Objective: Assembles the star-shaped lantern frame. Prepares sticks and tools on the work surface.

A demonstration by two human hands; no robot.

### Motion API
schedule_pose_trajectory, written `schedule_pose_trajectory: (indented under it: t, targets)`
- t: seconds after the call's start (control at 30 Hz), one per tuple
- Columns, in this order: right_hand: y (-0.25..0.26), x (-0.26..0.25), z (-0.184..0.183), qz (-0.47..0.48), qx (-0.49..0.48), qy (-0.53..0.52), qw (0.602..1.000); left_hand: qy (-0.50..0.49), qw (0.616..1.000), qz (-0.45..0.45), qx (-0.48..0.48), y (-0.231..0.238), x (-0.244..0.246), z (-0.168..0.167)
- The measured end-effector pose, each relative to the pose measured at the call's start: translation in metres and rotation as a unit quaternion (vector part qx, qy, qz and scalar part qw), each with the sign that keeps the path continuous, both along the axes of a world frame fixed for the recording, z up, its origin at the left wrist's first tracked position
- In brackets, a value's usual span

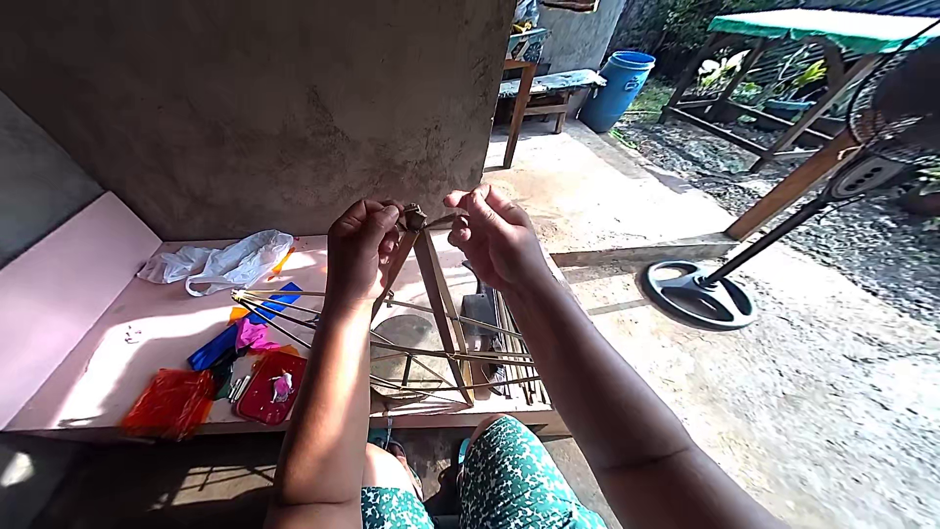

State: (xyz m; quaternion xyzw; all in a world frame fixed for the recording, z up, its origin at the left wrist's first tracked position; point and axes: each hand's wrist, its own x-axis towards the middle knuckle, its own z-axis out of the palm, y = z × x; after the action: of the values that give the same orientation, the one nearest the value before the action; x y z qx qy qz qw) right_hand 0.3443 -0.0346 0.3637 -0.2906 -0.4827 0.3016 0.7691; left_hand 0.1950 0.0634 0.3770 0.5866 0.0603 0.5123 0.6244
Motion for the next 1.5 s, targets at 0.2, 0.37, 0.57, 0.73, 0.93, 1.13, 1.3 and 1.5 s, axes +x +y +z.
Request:
schedule_pose_trajectory:
  t: [0.2,0.37,0.57,0.73,0.93,1.13,1.3,1.5]
  targets:
    - [0.005,0.004,-0.013,-0.068,0.056,-0.133,0.987,0.014,1.000,-0.003,-0.020,-0.001,0.000,0.001]
    - [0.005,-0.006,-0.013,-0.150,0.086,-0.143,0.974,-0.001,1.000,-0.007,-0.013,0.001,0.000,-0.002]
    - [0.006,-0.020,-0.008,-0.026,0.058,-0.004,0.998,0.003,1.000,-0.021,0.018,0.002,-0.008,-0.006]
    - [0.005,-0.026,-0.006,0.025,0.030,0.081,0.996,0.001,0.998,-0.022,-0.052,0.002,-0.008,-0.006]
    - [0.005,-0.029,0.003,0.051,0.004,0.139,0.989,-0.039,0.996,-0.057,-0.056,0.003,-0.007,-0.004]
    - [0.001,-0.027,0.007,0.120,-0.057,0.179,0.975,-0.096,0.994,-0.045,0.002,0.006,-0.001,-0.013]
    - [0.003,-0.023,0.009,0.146,-0.083,0.244,0.955,-0.127,0.986,-0.091,0.052,0.002,-0.004,-0.010]
    - [0.001,-0.018,0.010,0.160,-0.079,0.217,0.960,-0.076,0.981,-0.130,0.124,0.002,-0.008,-0.008]
